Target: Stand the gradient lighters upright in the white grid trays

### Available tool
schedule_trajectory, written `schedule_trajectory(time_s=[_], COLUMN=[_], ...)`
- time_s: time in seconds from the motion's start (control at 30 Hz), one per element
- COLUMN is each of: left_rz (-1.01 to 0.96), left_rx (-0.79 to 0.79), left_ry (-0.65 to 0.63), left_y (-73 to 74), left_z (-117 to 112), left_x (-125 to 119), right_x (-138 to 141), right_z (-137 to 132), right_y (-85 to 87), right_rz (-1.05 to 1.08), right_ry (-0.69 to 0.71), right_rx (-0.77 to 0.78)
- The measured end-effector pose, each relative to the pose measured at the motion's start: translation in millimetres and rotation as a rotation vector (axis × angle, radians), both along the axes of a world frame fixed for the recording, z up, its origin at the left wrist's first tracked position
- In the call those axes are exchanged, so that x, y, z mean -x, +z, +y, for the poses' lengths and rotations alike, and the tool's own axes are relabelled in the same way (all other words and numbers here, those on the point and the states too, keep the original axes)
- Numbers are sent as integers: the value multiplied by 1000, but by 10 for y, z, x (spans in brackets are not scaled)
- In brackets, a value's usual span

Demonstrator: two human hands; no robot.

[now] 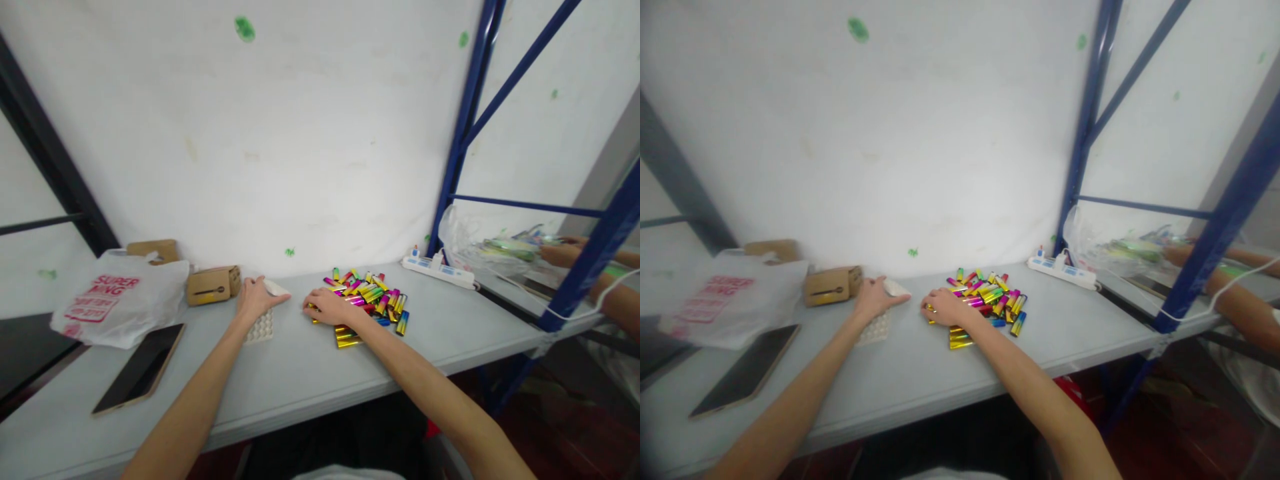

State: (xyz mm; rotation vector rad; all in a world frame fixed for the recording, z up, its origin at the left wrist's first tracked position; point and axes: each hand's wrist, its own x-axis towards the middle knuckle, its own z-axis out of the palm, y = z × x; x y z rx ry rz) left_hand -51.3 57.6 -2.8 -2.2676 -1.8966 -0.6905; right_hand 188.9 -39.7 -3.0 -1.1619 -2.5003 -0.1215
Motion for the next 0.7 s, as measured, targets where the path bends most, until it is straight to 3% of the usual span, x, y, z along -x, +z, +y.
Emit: schedule_trajectory(time_s=[0.2, 0.33, 0.7], left_rz=[104, 127, 63], left_rx=[107, 154, -11], left_ry=[32, -4, -17], left_y=[165, 193, 136], left_z=[-139, -158, -36], left_x=[-25, -20, -16], right_x=[-9, -6, 10], right_z=[-6, 6, -20], right_y=[4, -9, 10], right_rz=[7, 1, 8], right_ry=[19, 18, -9], right_rx=[15, 27, 56])
